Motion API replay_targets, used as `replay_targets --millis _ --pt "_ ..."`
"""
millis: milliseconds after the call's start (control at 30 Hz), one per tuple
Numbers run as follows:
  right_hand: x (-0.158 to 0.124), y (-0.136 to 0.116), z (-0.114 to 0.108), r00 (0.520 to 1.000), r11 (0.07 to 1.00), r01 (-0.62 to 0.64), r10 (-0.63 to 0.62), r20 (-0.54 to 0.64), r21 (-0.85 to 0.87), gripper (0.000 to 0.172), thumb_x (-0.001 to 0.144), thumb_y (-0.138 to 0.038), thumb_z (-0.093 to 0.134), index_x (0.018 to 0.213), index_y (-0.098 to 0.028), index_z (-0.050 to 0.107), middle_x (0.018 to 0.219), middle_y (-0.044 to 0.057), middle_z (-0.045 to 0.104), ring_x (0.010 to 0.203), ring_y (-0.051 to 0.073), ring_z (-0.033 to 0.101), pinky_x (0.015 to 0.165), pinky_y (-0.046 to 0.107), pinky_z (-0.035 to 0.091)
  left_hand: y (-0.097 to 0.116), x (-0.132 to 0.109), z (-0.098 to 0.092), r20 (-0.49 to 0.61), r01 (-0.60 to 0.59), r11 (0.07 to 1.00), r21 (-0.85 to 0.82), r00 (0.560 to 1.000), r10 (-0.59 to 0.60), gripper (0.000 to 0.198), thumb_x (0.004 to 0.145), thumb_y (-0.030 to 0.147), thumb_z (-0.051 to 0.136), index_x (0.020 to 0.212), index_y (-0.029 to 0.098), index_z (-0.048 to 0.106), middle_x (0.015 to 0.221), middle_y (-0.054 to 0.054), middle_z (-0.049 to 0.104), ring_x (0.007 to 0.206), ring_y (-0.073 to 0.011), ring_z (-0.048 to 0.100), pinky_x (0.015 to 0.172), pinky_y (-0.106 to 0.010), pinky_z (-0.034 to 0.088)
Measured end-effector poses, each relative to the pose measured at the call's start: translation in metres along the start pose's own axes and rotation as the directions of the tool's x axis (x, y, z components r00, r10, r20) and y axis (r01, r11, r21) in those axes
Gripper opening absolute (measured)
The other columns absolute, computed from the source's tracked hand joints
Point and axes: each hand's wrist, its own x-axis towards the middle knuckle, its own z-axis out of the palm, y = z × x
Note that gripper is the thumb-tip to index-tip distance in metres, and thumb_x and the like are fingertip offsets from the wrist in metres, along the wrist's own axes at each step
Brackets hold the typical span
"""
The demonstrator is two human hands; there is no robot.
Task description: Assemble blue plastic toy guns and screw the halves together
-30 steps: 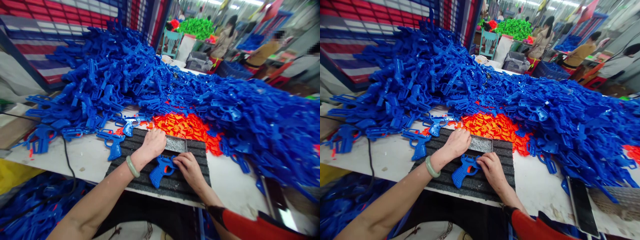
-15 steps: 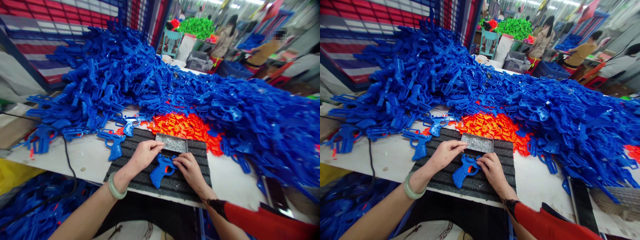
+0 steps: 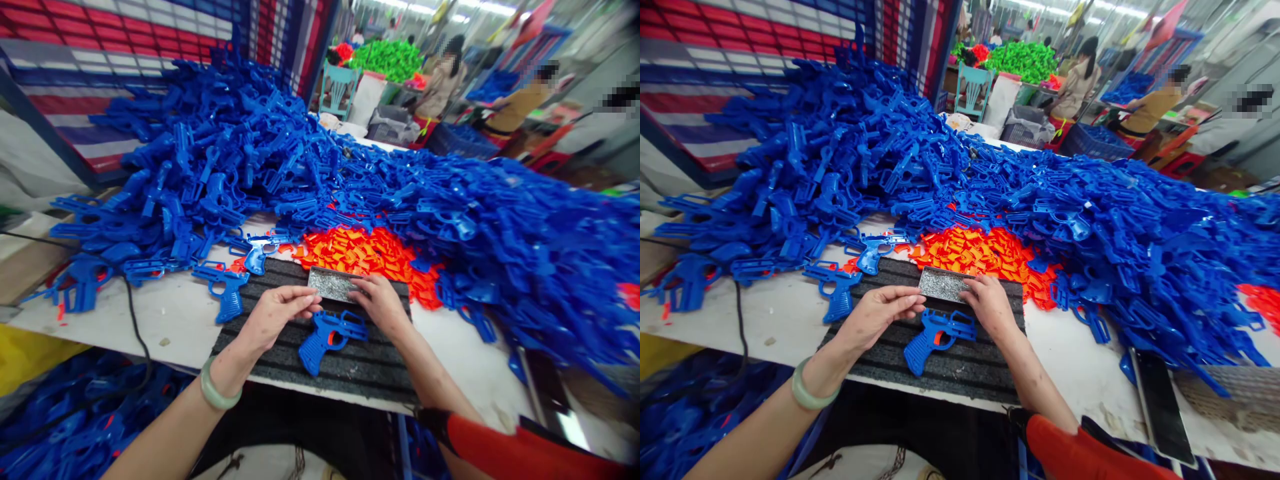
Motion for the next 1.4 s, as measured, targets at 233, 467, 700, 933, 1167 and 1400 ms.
replay_targets --millis 233,467,700,933,1167,1400 --pt "0.012 -0.006 0.002 0.989 0.991 -0.002 0.021 0.144 -0.133 0.015 0.087 -0.03 0.062 0.082 -0.023 0.074 0.082 0.005 0.071 0.08 0.021 0.062 0.074 0.032 0.045 0.0 -0.006 -0.001 0.059 0.029 0.997 0.07 0.998 -0.033 0.033 0.083 0.045 0.069 0.091 0.013 0.065 0.081 -0.006 0.072 0.068 -0.0137 0.068 0.059 -0.022 0.051" --pt "0.006 -0.009 -0.001 0.995 0.987 0.014 0.001 0.098 -0.161 0.019 0.092 -0.028 0.055 0.089 -0.02 0.072 0.089 0.009 0.072 0.085 0.024 0.063 0.08 0.036 0.045 -0.004 -0.004 -0.003 0.058 -0.034 0.975 0.22 0.998 0.022 0.028 0.084 0.041 0.067 0.092 0.014 0.071 0.085 -0.006 0.074 0.071 -0.0129 0.066 0.064 -0.023 0.052" --pt "0.004 -0.009 0.004 1.0 0.997 0.01 -0.009 0.011 -0.075 0.022 0.091 -0.02 0.048 0.092 -0.019 0.07 0.09 0.011 0.072 0.086 0.025 0.063 0.083 0.039 0.047 -0.003 -0.003 0.0 -0.027 -0.001 0.999 0.037 1.0 0.002 0.033 0.076 0.032 0.077 0.102 0.013 0.072 0.102 -0.01 0.074 0.091 -0.0201 0.071 0.082 -0.03 0.056" --pt "0.003 -0.005 0.009 0.997 0.995 -0.036 0.042 -0.067 0.095 0.025 0.09 -0.02 0.046 0.103 -0.019 0.068 0.097 0.011 0.072 0.096 0.026 0.063 0.089 0.041 0.05 -0.003 -0.002 0.0 -0.028 0.029 0.999 0.045 0.999 -0.028 0.032 0.073 0.036 0.079 0.091 0.013 0.066 0.092 -0.009 0.075 0.085 -0.0201 0.072 0.075 -0.029 0.057" --pt "-0.001 -0.01 0.001 0.976 0.936 -0.16 0.198 -0.091 0.314 0.021 0.088 -0.03 0.054 0.096 -0.023 0.072 0.094 0.005 0.076 0.088 0.022 0.069 0.083 0.036 0.054 -0.016 -0.004 -0.003 -0.001 -0.269 0.747 0.608 0.941 0.339 0.013 0.083 0.033 0.069 0.081 0.021 0.072 0.082 -0.002 0.071 0.08 -0.0173 0.065 0.076 -0.03 0.051" --pt "-0.026 -0.026 -0.014 0.897 0.584 -0.328 0.438 0.051 0.742 0.025 0.079 -0.039 0.067 0.097 -0.023 0.071 0.091 0.004 0.077 0.087 0.02 0.07 0.084 0.035 0.054 -0.034 -0.006 -0.001 0.241 -0.491 0.319 0.811 0.777 0.582 0.014 0.092 0.028 0.061 0.088 0.023 0.073 0.081 -0.002 0.062 0.082 -0.0171 0.055 0.078 -0.033 0.044"
